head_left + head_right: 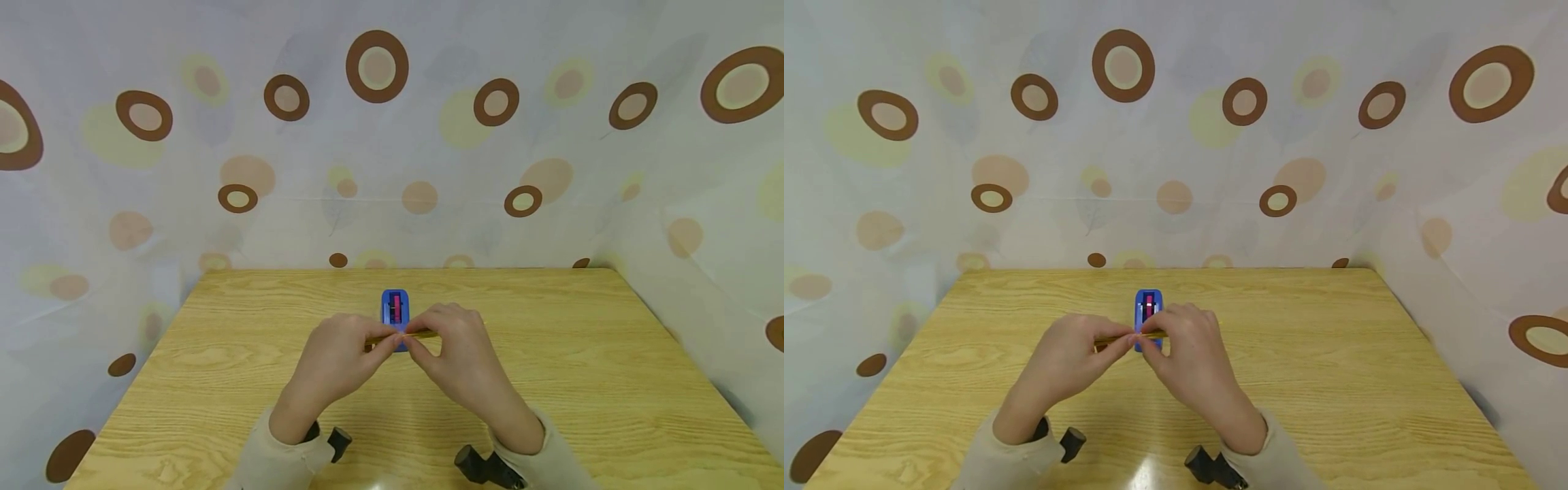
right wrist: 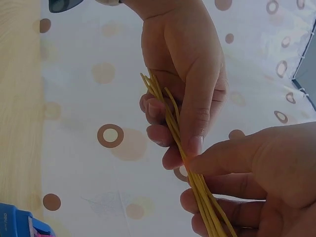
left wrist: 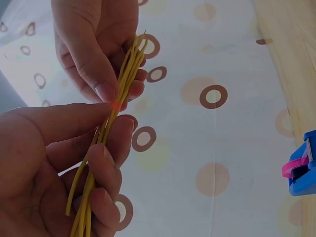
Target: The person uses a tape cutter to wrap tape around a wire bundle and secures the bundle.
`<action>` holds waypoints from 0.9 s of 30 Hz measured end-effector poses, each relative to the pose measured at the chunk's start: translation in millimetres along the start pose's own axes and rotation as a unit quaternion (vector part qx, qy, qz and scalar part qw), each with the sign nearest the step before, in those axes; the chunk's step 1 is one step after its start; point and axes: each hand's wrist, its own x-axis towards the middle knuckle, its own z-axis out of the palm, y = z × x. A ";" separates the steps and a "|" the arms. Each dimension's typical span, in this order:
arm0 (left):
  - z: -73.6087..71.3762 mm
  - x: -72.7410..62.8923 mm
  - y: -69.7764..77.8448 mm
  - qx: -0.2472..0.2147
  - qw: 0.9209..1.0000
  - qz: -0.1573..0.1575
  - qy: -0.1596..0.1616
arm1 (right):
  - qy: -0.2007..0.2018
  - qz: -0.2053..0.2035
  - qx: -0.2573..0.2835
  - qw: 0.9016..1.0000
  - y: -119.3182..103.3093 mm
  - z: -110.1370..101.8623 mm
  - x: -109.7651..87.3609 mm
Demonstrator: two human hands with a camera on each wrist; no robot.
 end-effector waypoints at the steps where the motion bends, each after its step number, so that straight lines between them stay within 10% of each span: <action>1: 0.1 0.1 -0.1 0.002 1.000 0.004 0.002 | -0.001 0.000 -0.001 1.000 -0.1 -0.3 0.0; 27: 1.6 -1.1 -0.8 0.014 0.998 0.049 0.040 | -0.037 0.028 0.032 0.998 2.3 -2.2 -1.4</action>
